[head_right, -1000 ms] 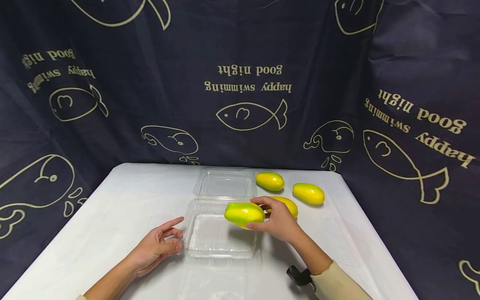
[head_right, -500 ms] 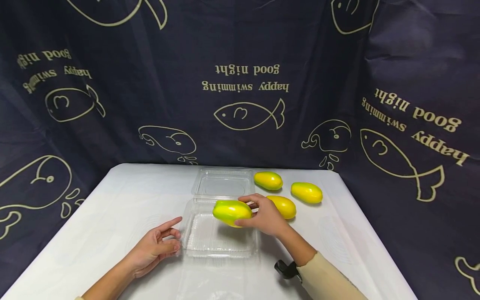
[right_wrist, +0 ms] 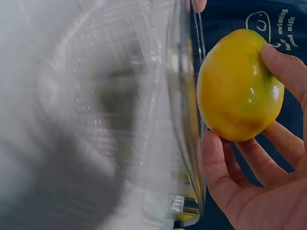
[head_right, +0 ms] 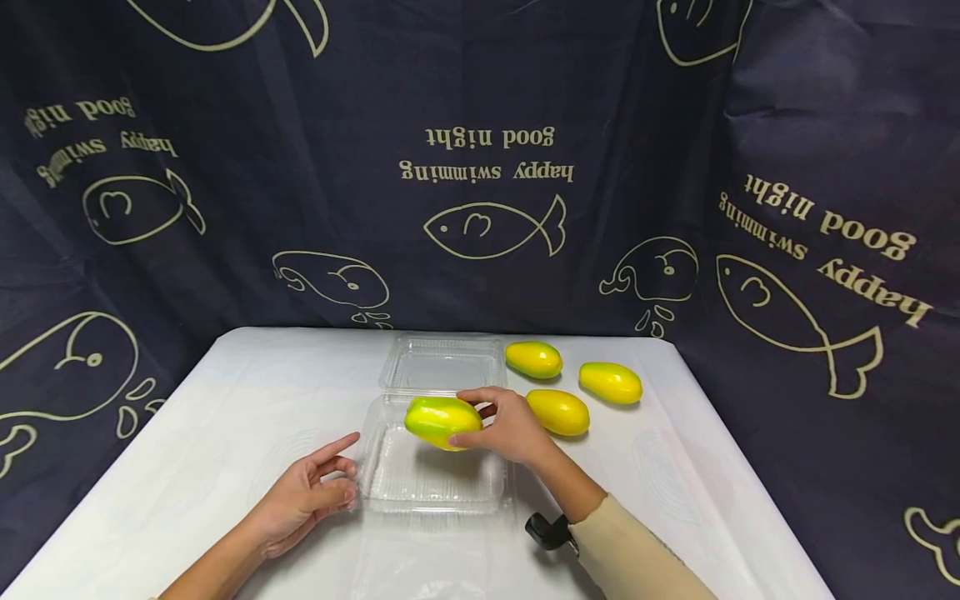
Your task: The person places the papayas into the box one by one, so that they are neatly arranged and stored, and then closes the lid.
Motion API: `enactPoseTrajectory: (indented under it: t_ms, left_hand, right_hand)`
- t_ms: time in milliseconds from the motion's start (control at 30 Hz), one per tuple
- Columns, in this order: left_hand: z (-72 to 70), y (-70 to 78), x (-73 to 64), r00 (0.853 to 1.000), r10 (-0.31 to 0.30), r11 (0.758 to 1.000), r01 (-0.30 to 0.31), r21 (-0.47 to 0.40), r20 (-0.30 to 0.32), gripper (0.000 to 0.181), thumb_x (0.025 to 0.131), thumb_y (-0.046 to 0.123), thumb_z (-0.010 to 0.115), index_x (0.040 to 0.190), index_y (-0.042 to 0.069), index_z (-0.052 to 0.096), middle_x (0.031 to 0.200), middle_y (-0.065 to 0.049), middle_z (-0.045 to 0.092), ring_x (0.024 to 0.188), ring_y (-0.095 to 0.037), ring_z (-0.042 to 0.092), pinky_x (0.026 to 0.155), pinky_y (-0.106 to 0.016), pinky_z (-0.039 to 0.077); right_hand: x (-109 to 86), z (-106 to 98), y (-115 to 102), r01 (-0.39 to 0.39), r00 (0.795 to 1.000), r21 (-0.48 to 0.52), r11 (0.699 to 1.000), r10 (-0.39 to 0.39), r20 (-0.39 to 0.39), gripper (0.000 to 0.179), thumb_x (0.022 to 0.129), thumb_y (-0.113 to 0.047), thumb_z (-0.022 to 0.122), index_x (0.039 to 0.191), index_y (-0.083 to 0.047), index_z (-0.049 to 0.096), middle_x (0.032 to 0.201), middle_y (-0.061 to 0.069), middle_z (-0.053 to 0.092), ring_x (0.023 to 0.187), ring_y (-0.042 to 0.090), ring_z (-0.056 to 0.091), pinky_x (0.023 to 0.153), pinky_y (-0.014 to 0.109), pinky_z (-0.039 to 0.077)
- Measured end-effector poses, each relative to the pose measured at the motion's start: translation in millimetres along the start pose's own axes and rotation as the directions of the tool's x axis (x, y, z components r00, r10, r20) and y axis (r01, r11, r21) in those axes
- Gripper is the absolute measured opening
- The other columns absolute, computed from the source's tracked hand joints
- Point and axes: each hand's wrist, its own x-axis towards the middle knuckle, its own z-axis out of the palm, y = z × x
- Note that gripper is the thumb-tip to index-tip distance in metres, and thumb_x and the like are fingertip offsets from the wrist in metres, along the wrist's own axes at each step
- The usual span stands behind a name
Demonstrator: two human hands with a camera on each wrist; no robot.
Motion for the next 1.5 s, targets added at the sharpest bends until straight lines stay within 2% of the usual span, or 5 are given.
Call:
enactPoseTrajectory:
  t_ms: [200,533,700,1000,1500]
  left_hand:
    - [1.5,1.3,-1.3,1.000,0.006,1.000,-0.006,-0.008,-0.009,0.094,0.090,-0.007,0.067,0.164,0.005,0.011,0.113,-0.001,0.048,0.087,-0.008,0.065,0.082,-0.024,0.061]
    - [2.5,1.2,-0.9,1.000,0.006,1.000,-0.006,-0.022,-0.017,0.094,0.090,-0.008,0.067,0.164,0.005,0.011,0.112,-0.001,0.048,0.087,-0.008,0.065,0.080,-0.023,0.061]
    - [2.9,-0.1,-0.1,1.000,0.011,1.000,-0.011,-0.012,-0.017,0.094,0.090,-0.009,0.066,0.164,0.004,0.010,0.111,0.000,0.048,0.085,-0.006,0.065,0.079,-0.023,0.061]
    - [2.6,-2.0,-0.8,1.000,0.016,1.000,-0.016,-0.009,-0.011,0.095,0.090,-0.007,0.067,0.164,0.005,0.009,0.111,0.000,0.047,0.084,-0.005,0.064,0.080,-0.023,0.061]
    - [0.9,-2.4,-1.0,1.000,0.014,1.000,-0.014,-0.017,-0.007,0.095,0.090,-0.006,0.068,0.164,0.005,0.010,0.111,0.001,0.047,0.086,-0.005,0.064,0.080,-0.023,0.061]
  right_hand:
    - [3.4,9.2,-2.5,-0.017,1.000,-0.024,1.000,0.017,0.009,0.063,0.073,-0.025,0.093,0.131,-0.016,0.071,0.131,0.006,0.070,0.105,0.026,0.067,0.076,0.028,0.060]
    - [10.1,25.9,-4.4,-0.045,0.999,-0.085,0.995,0.043,-0.022,0.065,0.070,-0.025,0.095,0.129,-0.012,0.071,0.128,0.004,0.072,0.105,0.027,0.071,0.083,0.029,0.061]
    - [14.4,29.9,-8.6,-0.063,0.998,-0.108,0.992,0.060,-0.029,0.063,0.069,-0.025,0.095,0.127,-0.012,0.072,0.127,0.005,0.072,0.104,0.028,0.071,0.080,0.030,0.062]
    - [21.4,38.5,-11.3,-0.046,0.999,-0.119,0.992,0.045,-0.018,0.062,0.068,-0.023,0.096,0.124,-0.009,0.073,0.117,0.008,0.074,0.094,0.027,0.072,0.076,0.026,0.060]
    - [27.2,54.4,-12.5,-0.083,0.996,-0.131,0.988,0.084,0.002,0.062,0.069,-0.022,0.095,0.124,-0.005,0.072,0.118,0.009,0.073,0.090,0.024,0.072,0.072,0.025,0.060]
